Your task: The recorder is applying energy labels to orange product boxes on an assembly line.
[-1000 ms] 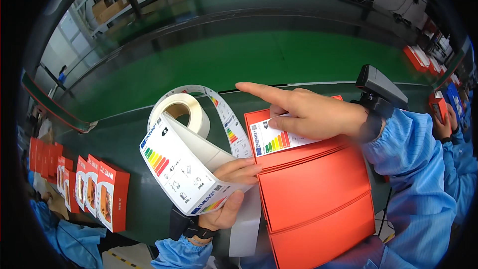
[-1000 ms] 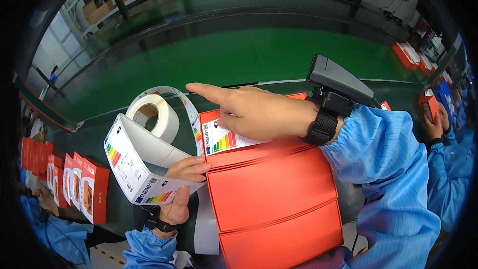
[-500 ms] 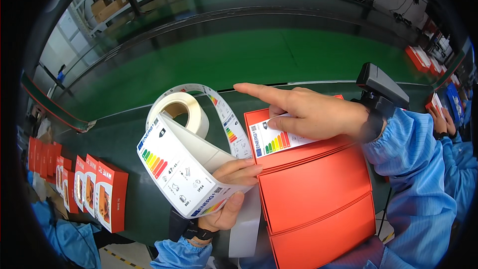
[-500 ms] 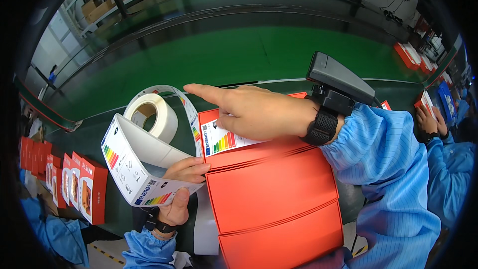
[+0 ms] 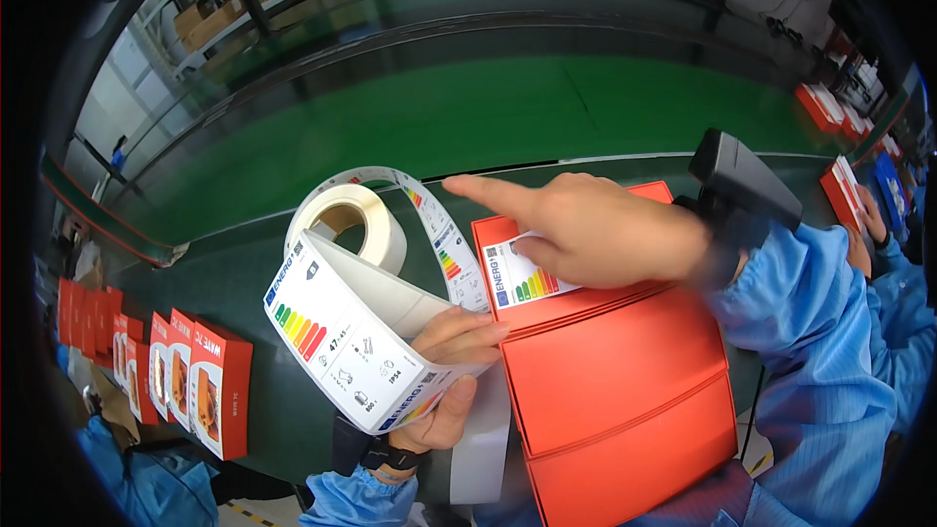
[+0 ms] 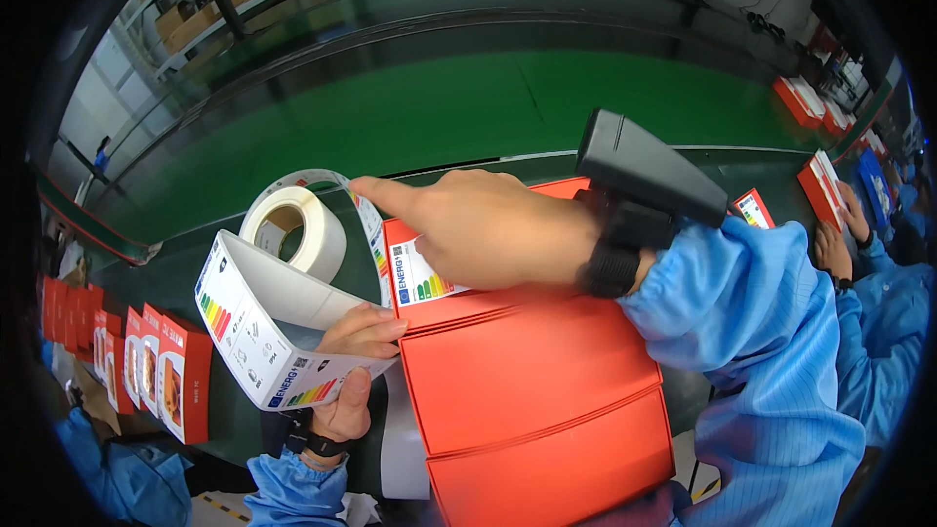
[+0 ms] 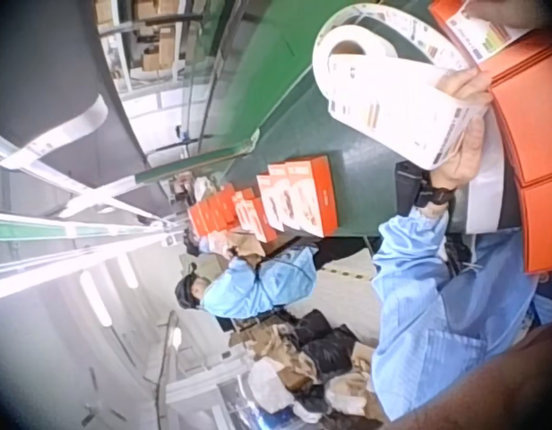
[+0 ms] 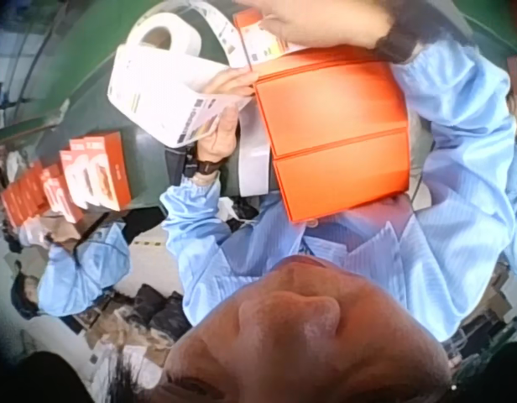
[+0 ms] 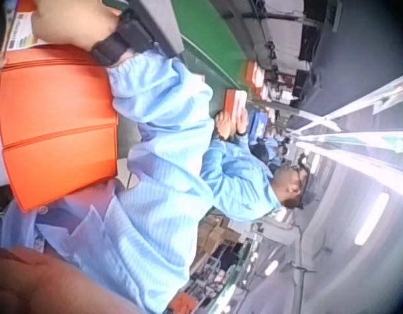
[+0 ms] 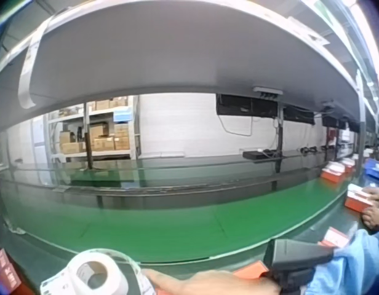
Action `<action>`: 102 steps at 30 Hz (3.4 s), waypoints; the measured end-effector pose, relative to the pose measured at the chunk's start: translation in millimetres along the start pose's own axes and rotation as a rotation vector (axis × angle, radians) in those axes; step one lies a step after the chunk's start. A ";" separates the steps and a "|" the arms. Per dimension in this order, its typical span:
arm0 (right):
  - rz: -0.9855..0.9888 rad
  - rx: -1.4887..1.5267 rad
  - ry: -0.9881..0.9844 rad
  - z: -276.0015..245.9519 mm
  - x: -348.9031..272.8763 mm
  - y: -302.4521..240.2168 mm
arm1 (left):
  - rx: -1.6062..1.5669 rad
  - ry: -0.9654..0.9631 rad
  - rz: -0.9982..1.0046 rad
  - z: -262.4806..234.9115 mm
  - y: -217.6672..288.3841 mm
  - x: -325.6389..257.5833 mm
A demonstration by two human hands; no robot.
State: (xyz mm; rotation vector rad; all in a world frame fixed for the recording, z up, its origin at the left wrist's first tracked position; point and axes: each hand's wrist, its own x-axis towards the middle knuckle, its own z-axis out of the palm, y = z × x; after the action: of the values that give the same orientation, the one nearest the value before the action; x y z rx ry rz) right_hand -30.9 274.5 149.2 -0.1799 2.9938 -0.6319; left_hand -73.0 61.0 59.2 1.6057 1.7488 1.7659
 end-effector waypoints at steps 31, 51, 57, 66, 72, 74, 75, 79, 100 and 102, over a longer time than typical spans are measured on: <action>-0.886 0.124 0.590 32.9 -36.9 -81.8 | -0.639 0.135 -0.472 -11.8 111.6 -36.6; -0.785 1.100 0.606 -22.0 -82.2 -97.2 | -0.467 0.818 -0.455 -148.4 147.7 -36.1; -0.220 0.891 0.083 -29.4 -104.4 -31.8 | 0.002 0.486 -0.340 -281.8 241.8 -33.3; -0.007 0.264 -0.220 2.9 -72.6 -34.6 | 0.011 0.221 -0.701 -108.5 118.6 -23.3; 0.006 0.223 -0.276 0.2 -65.9 -43.0 | -0.398 0.104 -0.615 -15.4 83.3 -49.4; -0.003 0.213 -0.278 2.4 -64.6 -40.6 | -0.409 0.152 -0.561 6.2 75.5 -49.6; -0.005 0.219 -0.283 1.8 -64.6 -41.0 | -0.407 0.203 -0.508 11.2 72.5 -49.8; -0.009 0.247 -0.301 4.1 -61.2 -36.0 | -0.425 -0.044 -0.304 11.1 62.0 -50.7; -0.060 0.200 -0.320 2.1 -52.4 -34.9 | -0.255 -0.208 -0.188 7.1 47.1 -51.3; -0.055 0.209 -0.315 3.7 -52.8 -34.0 | -0.292 -0.175 -0.205 8.7 47.6 -50.6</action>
State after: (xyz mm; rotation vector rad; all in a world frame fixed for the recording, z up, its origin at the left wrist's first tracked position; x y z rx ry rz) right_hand 25.0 249.0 162.4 -0.3163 2.6108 -0.8303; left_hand -21.2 14.8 67.6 1.3628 1.4426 1.6408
